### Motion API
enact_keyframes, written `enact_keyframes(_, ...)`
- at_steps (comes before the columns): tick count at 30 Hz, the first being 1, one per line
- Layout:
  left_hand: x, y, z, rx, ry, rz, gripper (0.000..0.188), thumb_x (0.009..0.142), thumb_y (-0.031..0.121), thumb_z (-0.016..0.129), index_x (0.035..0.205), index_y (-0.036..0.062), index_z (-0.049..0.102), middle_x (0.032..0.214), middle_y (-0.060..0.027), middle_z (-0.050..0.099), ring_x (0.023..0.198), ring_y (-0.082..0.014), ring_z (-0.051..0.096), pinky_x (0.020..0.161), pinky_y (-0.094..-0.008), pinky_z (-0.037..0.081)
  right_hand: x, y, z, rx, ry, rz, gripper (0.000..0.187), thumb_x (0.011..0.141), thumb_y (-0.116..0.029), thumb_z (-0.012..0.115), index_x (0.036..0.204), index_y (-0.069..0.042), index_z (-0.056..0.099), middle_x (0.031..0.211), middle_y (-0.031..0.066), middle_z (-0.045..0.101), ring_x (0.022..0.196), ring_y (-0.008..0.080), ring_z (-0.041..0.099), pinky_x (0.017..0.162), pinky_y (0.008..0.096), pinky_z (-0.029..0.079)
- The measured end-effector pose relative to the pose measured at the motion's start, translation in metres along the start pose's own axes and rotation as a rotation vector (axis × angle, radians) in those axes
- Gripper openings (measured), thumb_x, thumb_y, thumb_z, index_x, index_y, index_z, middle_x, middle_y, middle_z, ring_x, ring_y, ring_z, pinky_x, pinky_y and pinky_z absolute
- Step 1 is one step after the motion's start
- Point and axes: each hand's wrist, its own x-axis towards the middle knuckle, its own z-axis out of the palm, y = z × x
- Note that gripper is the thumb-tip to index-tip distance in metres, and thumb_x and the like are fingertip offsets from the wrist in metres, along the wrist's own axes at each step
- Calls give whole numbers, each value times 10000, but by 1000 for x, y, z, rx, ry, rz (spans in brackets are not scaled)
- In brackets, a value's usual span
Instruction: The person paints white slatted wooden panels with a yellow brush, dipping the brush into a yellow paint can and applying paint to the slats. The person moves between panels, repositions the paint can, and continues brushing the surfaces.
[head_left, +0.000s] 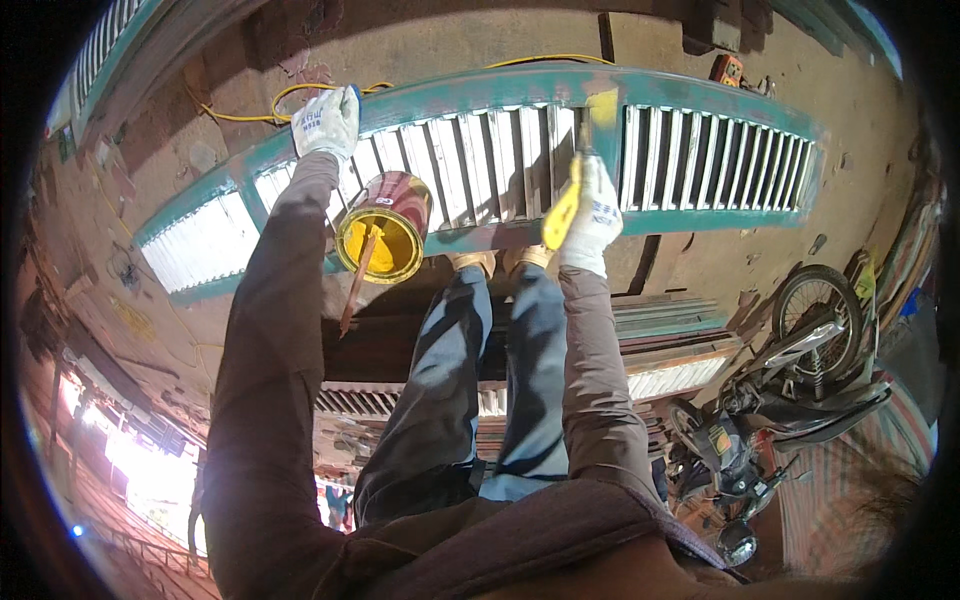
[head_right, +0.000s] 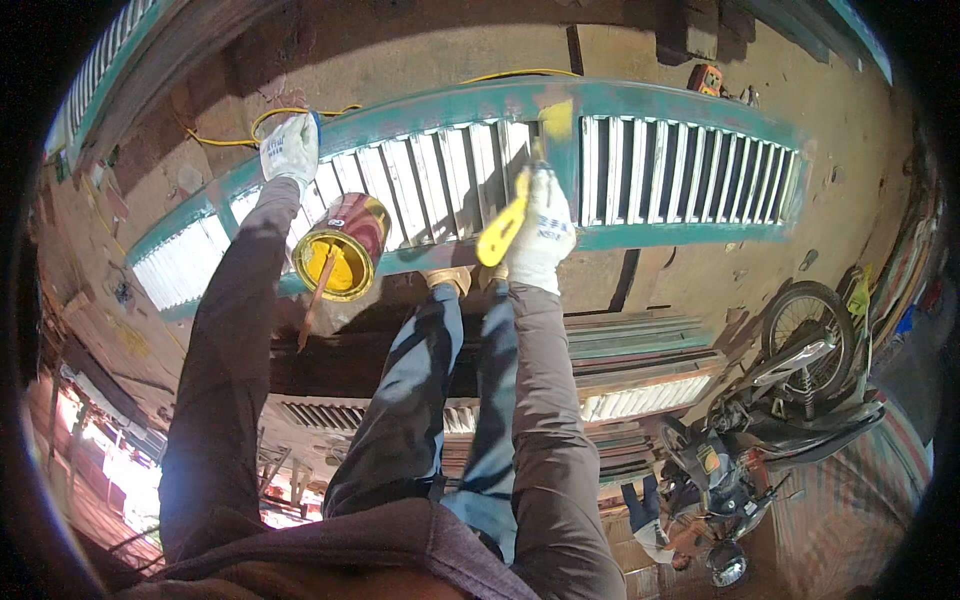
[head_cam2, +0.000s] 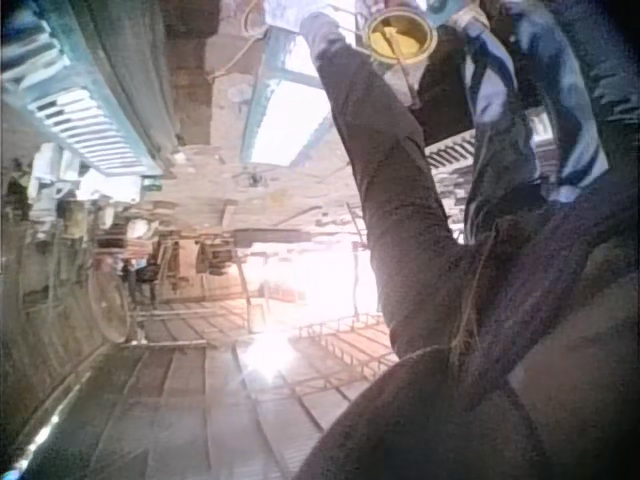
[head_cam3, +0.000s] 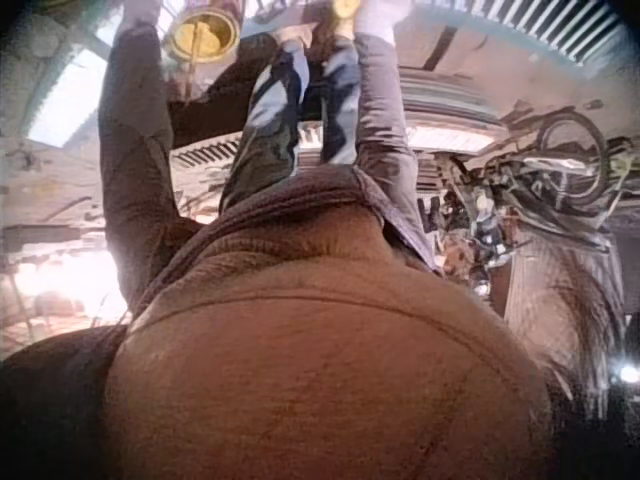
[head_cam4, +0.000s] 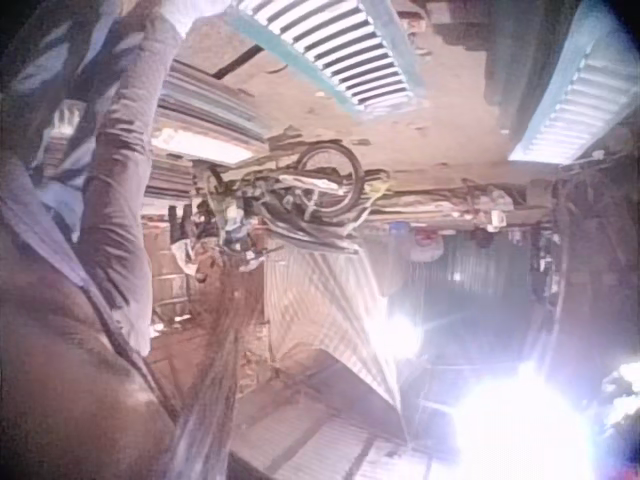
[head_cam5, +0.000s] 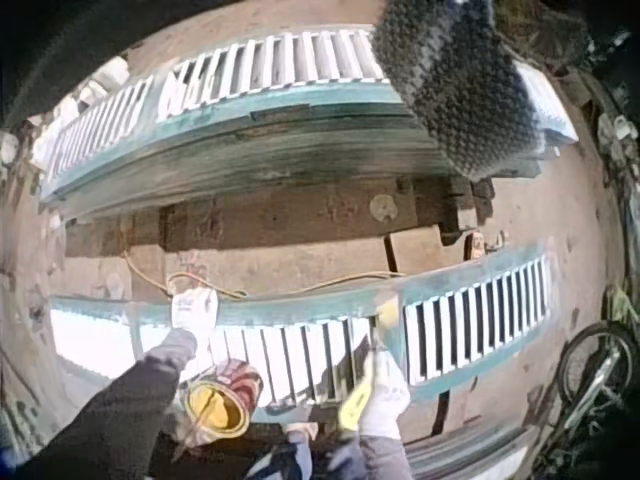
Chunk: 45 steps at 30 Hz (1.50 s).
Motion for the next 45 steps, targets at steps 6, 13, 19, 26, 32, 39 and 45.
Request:
enact_keyframes(6,-1,-1,-3,-21,44,18,406,962,388,377,1078,127,665,1097,-98,663,1034,-294,603,914,-462,421,43,-2,-5,-383,152,-97,422,903,-36,486,1323,-65,502,1268,104,583,1072,216,613,906,284,500)
enact_keyframes(13,1,0,-8,-37,30,64,382,954,358,402,1045,106,673,1054,-107,673,997,-306,611,880,-453,440,49,-17,-14,-484,34,-293,422,857,-49,505,1274,-79,568,1281,106,577,1143,235,575,967,293,456)
enact_keyframes(19,-8,-2,-1,-39,79,57,376,954,353,398,1031,104,669,1039,-106,670,981,-310,609,866,-466,435,43,12,-24,-160,68,-169,433,846,-4,512,1253,-128,594,1187,71,640,1001,212,651,862,278,512)
enact_keyframes(26,-3,-3,-2,-29,94,121,369,949,347,392,999,97,659,989,-102,669,946,-313,610,838,-466,442,32,-18,2,-220,119,-235,389,820,-87,557,1203,-118,617,1177,102,636,1067,251,619,909,332,496)
enact_keyframes(32,-3,-3,1,-26,60,114,378,951,353,374,970,89,644,982,-106,663,939,-309,608,836,-466,435,31,3,7,-273,224,-29,359,883,-88,526,1239,-101,576,1196,95,622,1025,245,633,834,315,519)
enact_keyframes(39,-2,0,-4,-36,79,140,375,950,342,377,963,86,650,972,-99,667,915,-308,610,816,-464,445,50,-22,15,-353,309,-28,470,765,-115,655,1220,-43,563,1224,160,586,1096,298,591,883,365,488)
enact_keyframes(45,-3,2,-4,-9,90,150,368,949,339,381,943,90,651,944,-93,670,901,-302,613,807,-466,446,44,-24,22,-526,218,-165,443,779,-142,617,1213,-67,573,1149,97,609,1089,262,576,882,371,480)
